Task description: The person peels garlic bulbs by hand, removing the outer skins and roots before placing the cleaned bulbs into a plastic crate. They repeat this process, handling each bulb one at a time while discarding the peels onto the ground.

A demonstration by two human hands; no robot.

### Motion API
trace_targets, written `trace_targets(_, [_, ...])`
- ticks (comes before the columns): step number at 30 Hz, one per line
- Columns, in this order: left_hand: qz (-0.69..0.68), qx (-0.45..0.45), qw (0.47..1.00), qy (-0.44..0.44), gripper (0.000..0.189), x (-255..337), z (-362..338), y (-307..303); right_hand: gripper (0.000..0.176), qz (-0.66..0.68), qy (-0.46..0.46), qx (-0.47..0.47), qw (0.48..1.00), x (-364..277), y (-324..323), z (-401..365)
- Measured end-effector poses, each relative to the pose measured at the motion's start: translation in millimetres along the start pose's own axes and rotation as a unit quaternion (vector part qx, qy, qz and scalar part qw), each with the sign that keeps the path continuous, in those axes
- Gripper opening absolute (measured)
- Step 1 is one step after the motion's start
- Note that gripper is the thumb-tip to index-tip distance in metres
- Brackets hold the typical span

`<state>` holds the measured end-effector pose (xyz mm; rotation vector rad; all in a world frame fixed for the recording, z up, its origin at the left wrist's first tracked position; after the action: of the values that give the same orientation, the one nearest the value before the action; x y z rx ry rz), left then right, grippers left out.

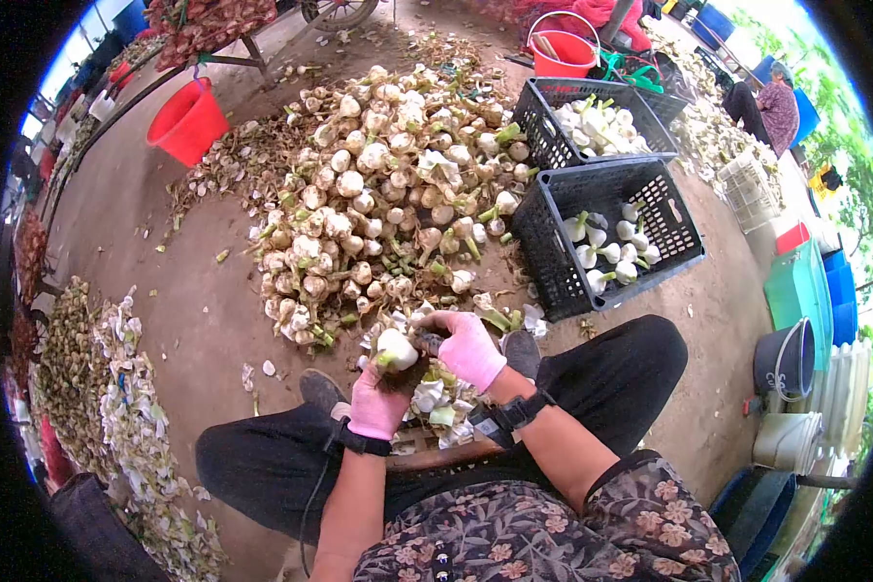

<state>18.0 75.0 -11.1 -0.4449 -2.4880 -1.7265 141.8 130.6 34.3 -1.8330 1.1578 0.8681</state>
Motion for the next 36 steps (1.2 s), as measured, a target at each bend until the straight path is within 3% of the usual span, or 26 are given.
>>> trace_targets(1, [-0.043,0.016,0.998,-0.038,0.037,-5,-2,-1,0.015,0.046,-0.028,0.008,0.999,-8,0,0])
trace_targets(2, [-0.044,0.018,0.998,-0.036,0.037,-5,-5,-3,0.017,0.013,-0.038,0.018,0.999,-15,-2,0])
trace_targets(4, [-0.127,0.014,0.983,-0.135,0.039,-23,-13,-4,0.019,-0.128,-0.097,0.122,0.979,-26,-16,6])
trace_targets(5, [-0.117,-0.053,0.978,-0.165,0.043,-28,-16,1,0.022,-0.144,-0.076,0.121,0.979,-23,-18,12])
trace_targets(6, [-0.117,-0.053,0.978,-0.167,0.043,-30,-16,-3,0.022,-0.144,-0.075,0.122,0.979,-15,-18,19])
trace_targets(8, [-0.041,-0.07,0.974,-0.209,0.041,-36,-22,2,0.024,-0.274,-0.06,0.157,0.947,3,-17,33])
trace_targets(10, [-0.052,-0.058,0.973,-0.217,0.039,-33,-31,14,0.029,-0.338,-0.018,0.114,0.934,21,-19,36])
trace_targets(12, [0.115,-0.091,0.98,-0.133,0.039,-22,-27,22,0.032,-0.391,-0.012,0.025,0.92,45,-9,31])
trace_targets(14, [0.102,-0.072,0.985,-0.117,0.045,-18,-22,20,0.037,-0.38,-0.035,0.038,0.923,34,-10,22])
trace_targets(16, [0.165,-0.048,0.985,-0.025,0.048,-6,-15,17,0.038,-0.053,-0.046,-0.033,0.997,13,-17,14])
trace_targets(17, [0.165,-0.049,0.985,-0.026,0.048,-7,-14,17,0.037,-0.032,-0.001,-0.055,0.998,-5,-16,4])
trace_targets(20, [0.273,-0.029,0.961,0.035,0.043,3,-9,16,0.037,-0.05,-0.064,-0.101,0.992,-40,-12,-15])
trace_targets(21, [0.283,-0.039,0.958,0.032,0.039,2,-9,20,0.033,-0.088,-0.146,-0.083,0.982,-46,-12,-16])
trace_targets(24, [0.338,-0.067,0.939,0.018,0.044,2,-9,20,0.027,-0.188,-0.064,-0.093,0.976,-31,-4,-11])
trace_targets(28, [0.437,-0.115,0.892,0.023,0.055,3,-11,23,0.02,-0.223,-0.091,-0.034,0.97,-21,-4,-3])
trace_targets(29, [0.397,-0.149,0.905,0.021,0.06,-2,-15,36,0.023,-0.245,-0.089,0.037,0.965,-6,-11,8])
trace_targets(30, [0.357,-0.185,0.915,0.02,0.065,-5,-17,48,0.026,-0.355,-0.055,0.081,0.93,14,-18,18])
trace_targets(32, [0.361,-0.173,0.916,0.035,0.069,3,-14,49,0.025,-0.323,-0.029,0.059,0.944,36,-23,23])
trace_targets(33, [0.375,-0.148,0.913,0.06,0.07,9,-11,45,0.037,-0.392,0.001,0.037,0.919,41,-20,17])
trace_targets(34, [0.389,-0.124,0.909,0.079,0.07,13,-11,38,0.05,-0.328,-0.06,0.045,0.942,22,-17,5])
trace_targets(36, [0.455,-0.092,0.88,0.104,0.07,17,0,21,0.046,-0.207,-0.13,0.017,0.97,-7,-13,-5])
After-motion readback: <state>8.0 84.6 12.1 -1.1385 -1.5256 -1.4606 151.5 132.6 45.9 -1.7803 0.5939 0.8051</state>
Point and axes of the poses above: each hand's wrist, its own z-axis towards the middle knuckle, its own y-axis out of the palm, x = y × z, the point moved 8 cm from there along z, towards the middle knuckle, and after that the axes turned 11 degrees about y, right-handed, at the moved point
